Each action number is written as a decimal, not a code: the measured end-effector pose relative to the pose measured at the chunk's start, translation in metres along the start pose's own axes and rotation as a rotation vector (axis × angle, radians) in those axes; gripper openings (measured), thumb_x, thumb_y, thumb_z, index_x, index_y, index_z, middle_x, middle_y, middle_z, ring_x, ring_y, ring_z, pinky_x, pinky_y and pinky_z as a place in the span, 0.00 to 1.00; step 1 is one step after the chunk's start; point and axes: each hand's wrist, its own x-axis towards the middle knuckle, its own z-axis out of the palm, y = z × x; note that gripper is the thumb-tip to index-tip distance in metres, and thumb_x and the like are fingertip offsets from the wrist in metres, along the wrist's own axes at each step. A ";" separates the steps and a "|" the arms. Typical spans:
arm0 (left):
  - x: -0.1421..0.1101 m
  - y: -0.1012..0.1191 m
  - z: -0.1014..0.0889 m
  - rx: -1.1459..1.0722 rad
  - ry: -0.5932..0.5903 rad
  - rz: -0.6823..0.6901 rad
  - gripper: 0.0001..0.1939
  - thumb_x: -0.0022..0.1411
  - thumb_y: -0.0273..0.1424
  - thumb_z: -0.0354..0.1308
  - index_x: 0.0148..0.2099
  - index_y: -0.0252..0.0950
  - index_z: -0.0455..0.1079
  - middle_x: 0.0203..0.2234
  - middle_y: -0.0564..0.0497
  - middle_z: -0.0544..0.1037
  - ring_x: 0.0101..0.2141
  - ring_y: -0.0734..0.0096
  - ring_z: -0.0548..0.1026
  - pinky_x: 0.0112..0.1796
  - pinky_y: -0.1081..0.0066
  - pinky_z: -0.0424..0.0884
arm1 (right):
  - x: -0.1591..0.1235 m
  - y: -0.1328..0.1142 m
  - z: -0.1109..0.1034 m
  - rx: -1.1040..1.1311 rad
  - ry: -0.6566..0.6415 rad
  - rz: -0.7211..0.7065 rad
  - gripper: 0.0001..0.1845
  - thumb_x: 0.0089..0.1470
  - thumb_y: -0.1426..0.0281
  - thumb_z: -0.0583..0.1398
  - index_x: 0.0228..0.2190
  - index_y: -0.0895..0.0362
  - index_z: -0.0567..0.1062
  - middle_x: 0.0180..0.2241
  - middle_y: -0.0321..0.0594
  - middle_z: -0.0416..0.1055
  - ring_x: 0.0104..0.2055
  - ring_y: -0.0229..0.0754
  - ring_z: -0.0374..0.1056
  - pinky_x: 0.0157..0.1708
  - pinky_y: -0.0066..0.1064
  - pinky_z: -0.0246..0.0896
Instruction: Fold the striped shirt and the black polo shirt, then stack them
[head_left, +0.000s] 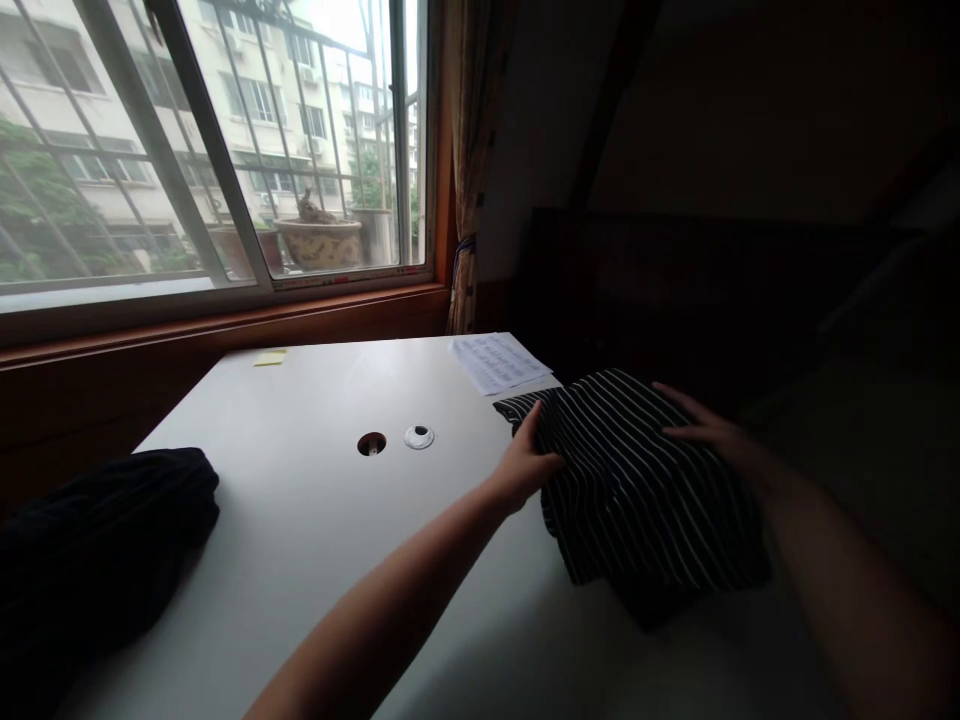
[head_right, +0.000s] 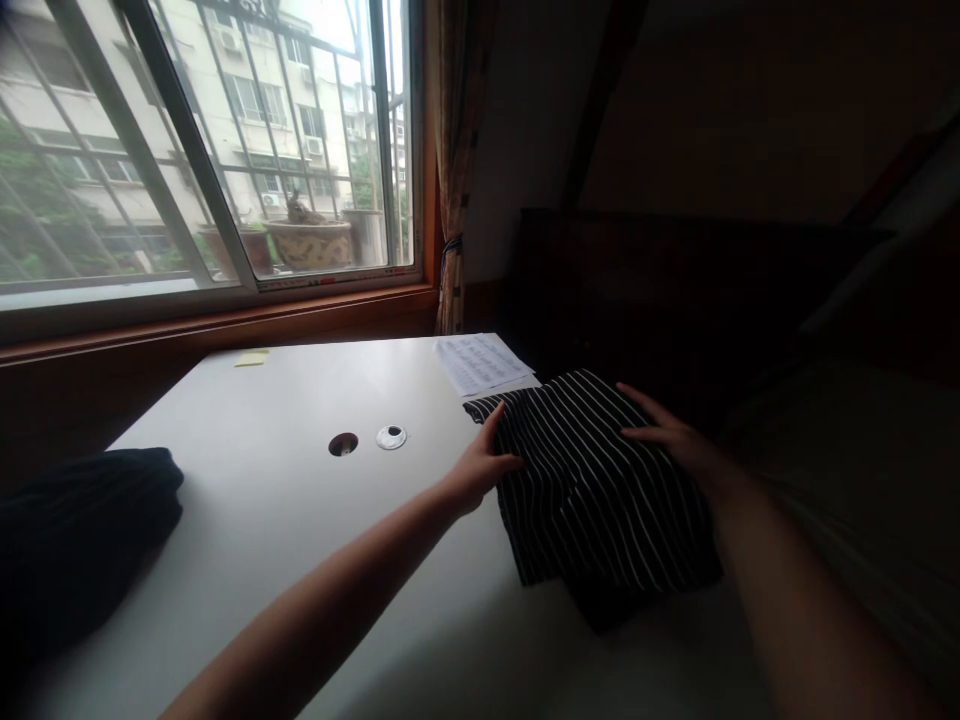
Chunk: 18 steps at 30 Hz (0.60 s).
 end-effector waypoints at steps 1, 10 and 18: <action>0.008 -0.005 0.001 -0.031 0.034 -0.033 0.55 0.46 0.18 0.62 0.73 0.46 0.45 0.66 0.44 0.60 0.60 0.52 0.67 0.57 0.55 0.66 | 0.008 0.005 -0.002 0.010 0.019 0.032 0.40 0.50 0.63 0.64 0.64 0.47 0.63 0.69 0.44 0.52 0.68 0.53 0.52 0.61 0.42 0.51; -0.009 -0.052 -0.014 -0.069 0.186 -0.241 0.48 0.52 0.26 0.66 0.70 0.41 0.44 0.57 0.35 0.67 0.47 0.60 0.75 0.43 0.64 0.73 | 0.000 0.046 0.007 0.061 0.033 0.393 0.45 0.57 0.49 0.59 0.67 0.56 0.53 0.57 0.64 0.67 0.49 0.53 0.75 0.44 0.42 0.64; -0.033 -0.067 0.012 -0.117 0.136 -0.302 0.50 0.52 0.27 0.68 0.67 0.45 0.41 0.48 0.41 0.74 0.39 0.62 0.78 0.35 0.66 0.74 | -0.025 0.055 -0.003 0.101 -0.023 0.327 0.39 0.50 0.56 0.67 0.61 0.50 0.66 0.57 0.54 0.70 0.56 0.56 0.70 0.47 0.38 0.65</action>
